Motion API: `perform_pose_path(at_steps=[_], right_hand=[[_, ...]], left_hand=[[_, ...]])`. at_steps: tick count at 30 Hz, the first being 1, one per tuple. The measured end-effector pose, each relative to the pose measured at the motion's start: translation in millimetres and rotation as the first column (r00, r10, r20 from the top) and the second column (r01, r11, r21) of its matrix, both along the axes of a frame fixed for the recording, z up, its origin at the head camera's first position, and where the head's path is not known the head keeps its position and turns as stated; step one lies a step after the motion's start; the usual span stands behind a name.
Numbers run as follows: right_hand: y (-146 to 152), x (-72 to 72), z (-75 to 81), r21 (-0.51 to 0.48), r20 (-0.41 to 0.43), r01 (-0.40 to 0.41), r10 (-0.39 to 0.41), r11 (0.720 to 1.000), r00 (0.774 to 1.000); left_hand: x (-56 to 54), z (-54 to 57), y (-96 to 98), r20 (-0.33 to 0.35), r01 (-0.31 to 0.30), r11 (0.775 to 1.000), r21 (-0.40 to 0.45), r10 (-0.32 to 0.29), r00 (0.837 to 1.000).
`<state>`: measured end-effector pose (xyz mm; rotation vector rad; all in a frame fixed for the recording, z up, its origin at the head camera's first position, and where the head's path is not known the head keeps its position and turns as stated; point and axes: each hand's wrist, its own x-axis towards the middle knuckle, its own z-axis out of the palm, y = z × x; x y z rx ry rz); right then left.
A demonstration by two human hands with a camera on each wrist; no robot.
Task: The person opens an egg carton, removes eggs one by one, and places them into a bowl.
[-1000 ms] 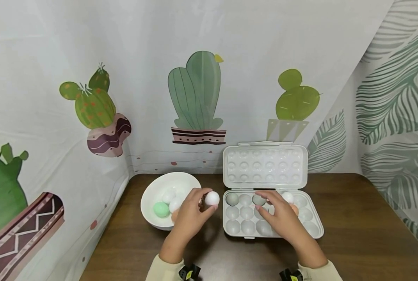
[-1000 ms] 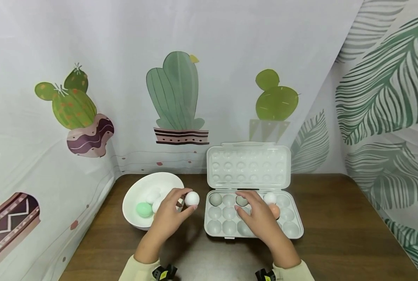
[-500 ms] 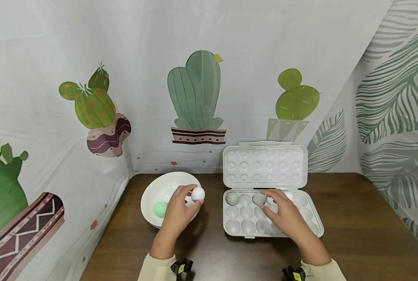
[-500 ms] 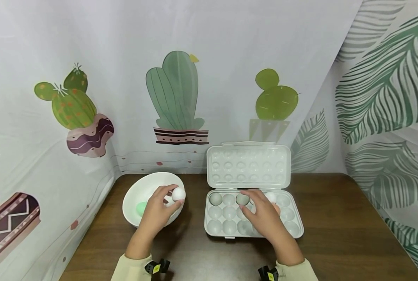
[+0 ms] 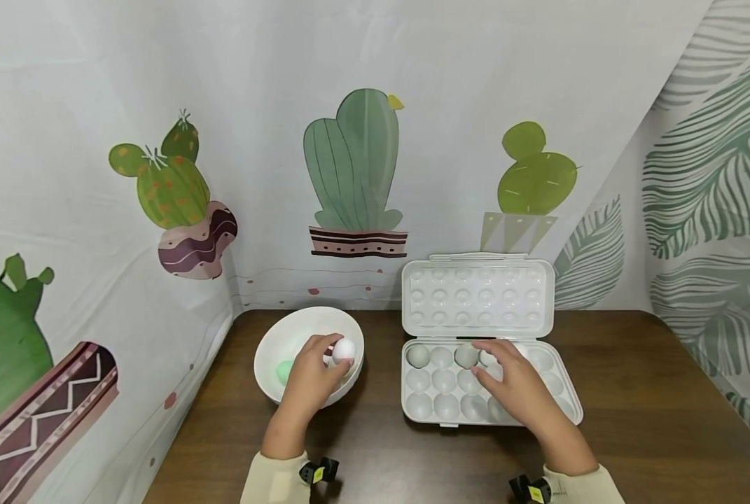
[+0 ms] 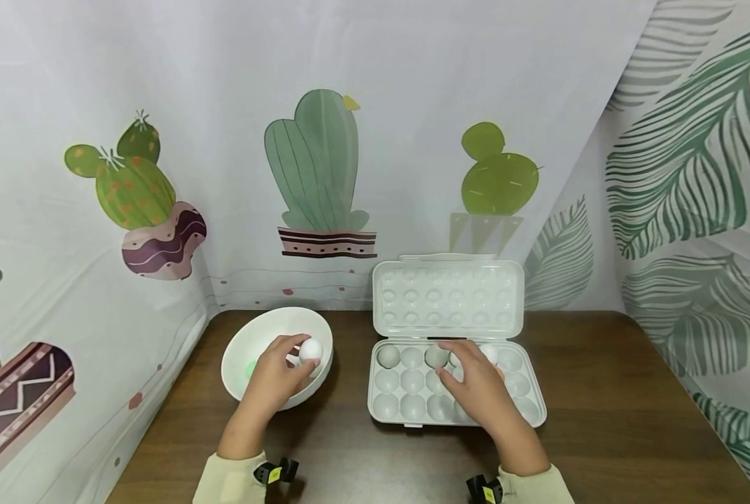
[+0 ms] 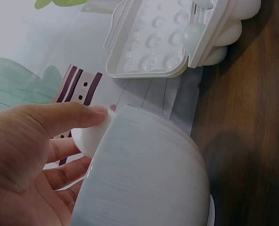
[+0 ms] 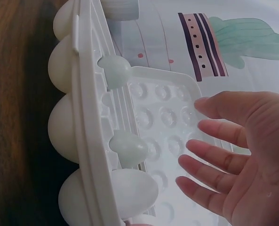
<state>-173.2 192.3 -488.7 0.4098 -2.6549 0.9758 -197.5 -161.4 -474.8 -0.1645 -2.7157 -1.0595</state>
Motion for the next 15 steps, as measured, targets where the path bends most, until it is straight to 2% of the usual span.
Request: perform_pose_path(at_steps=[15], right_hand=[[3.5, -1.2, -1.0, 0.046, 0.009, 0.023, -0.023, 0.999, 1.000]], left_hand=[[-1.4, -8.5, -4.4, 0.063, 0.015, 0.999, -0.039, -0.012, 0.998]])
